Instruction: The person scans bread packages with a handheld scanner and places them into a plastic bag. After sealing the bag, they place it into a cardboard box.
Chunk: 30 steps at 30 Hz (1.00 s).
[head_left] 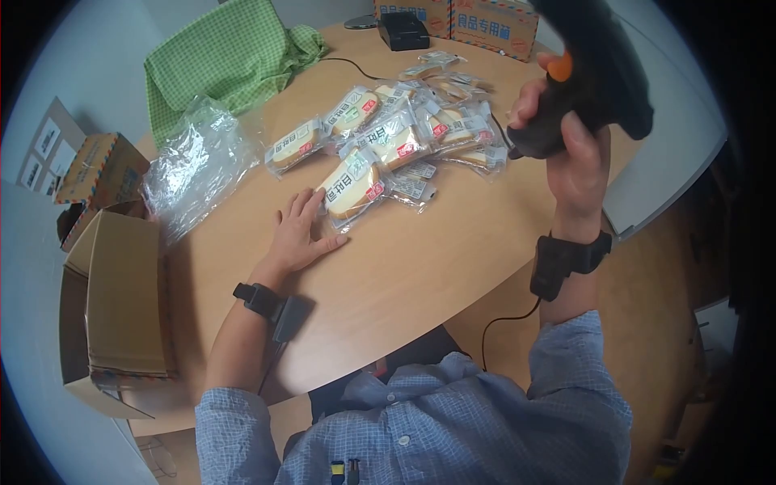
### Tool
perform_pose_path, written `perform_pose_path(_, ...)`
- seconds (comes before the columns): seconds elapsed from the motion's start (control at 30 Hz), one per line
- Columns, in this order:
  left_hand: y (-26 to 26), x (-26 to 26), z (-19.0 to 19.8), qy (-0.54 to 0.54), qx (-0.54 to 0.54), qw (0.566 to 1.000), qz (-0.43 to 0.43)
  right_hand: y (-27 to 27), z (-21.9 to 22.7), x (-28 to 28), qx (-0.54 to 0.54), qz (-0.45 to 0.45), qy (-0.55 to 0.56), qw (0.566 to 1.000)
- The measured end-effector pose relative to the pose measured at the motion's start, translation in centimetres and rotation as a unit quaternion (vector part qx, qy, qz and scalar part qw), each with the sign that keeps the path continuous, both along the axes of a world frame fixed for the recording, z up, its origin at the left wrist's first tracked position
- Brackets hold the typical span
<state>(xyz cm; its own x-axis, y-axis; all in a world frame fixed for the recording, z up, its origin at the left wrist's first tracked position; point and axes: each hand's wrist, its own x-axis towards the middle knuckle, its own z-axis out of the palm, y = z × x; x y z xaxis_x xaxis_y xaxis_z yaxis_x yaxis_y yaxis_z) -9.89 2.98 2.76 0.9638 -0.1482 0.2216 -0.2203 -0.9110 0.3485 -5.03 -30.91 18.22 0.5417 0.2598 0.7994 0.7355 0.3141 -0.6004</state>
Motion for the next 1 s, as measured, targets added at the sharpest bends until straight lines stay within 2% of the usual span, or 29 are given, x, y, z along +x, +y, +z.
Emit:
perform_pose_path(0.03,0.0,0.1,0.0,0.003,-0.002,1.0,0.0,0.6,0.4,-0.3,0.035,0.024,0.007,0.999)
perform_pose_path(0.17,0.0,0.3,0.2,0.025,-0.026,0.999,0.024,2.6,1.0,-0.5,0.003,0.008,0.013,1.0)
perform_pose_path(0.2,-0.1,0.5,0.3,0.026,-0.026,0.999,0.034,3.2,0.5,-0.3,-0.016,0.005,0.03,0.999)
perform_pose_path(0.3,-0.3,1.6,0.0,-0.016,-0.129,0.991,0.037,5.7,-2.8,0.8,0.004,0.014,0.093,0.996)
perform_pose_path(0.37,-1.0,1.7,0.8,-0.02,-0.101,0.994,0.046,6.4,-4.9,1.8,-0.113,-0.039,0.119,0.986)
perform_pose_path(0.43,-1.8,2.0,1.7,-0.027,-0.055,0.997,0.053,7.6,-6.4,2.0,-0.121,-0.005,0.131,0.984)
perform_pose_path(0.53,-1.6,2.9,1.7,-0.004,-0.052,0.995,0.081,8.6,-7.2,1.8,-0.125,0.048,0.147,0.98)
perform_pose_path(0.6,-0.9,2.8,2.1,0.033,-0.057,0.993,0.098,9.2,-8.4,2.3,-0.207,-0.003,0.094,0.974)
perform_pose_path(0.67,-0.3,2.2,2.6,0.071,-0.061,0.989,0.113,9.8,-8.7,2.1,-0.21,0.009,0.085,0.974)
perform_pose_path(0.73,0.0,1.4,3.0,0.119,-0.172,0.967,0.147,9.8,-9.2,2.2,-0.234,0.011,0.067,0.97)
perform_pose_path(0.77,-0.2,0.4,4.4,0.168,-0.199,0.949,0.177,9.7,-9.2,2.3,-0.268,-0.005,0.059,0.962)
perform_pose_path(0.8,0.6,0.0,4.0,0.167,-0.2,0.948,0.184,9.7,-9.2,2.3,-0.268,0.003,0.057,0.962)
perform_pose_path(0.87,2.1,-1.3,3.4,0.088,-0.411,0.894,0.155,9.7,-9.5,2.2,-0.266,-0.012,0.038,0.963)
perform_pose_path(0.9,2.9,-1.9,3.1,0.089,-0.474,0.864,0.146,9.7,-9.7,2.3,-0.273,-0.012,0.055,0.96)
perform_pose_path(0.93,3.6,-2.4,2.7,0.085,-0.474,0.863,0.154,9.8,-9.7,2.3,-0.273,-0.003,0.053,0.96)
perform_pose_path(1.0,4.9,-3.2,2.1,0.026,-0.605,0.787,0.123,10.2,-9.4,2.4,-0.286,-0.007,0.06,0.956)
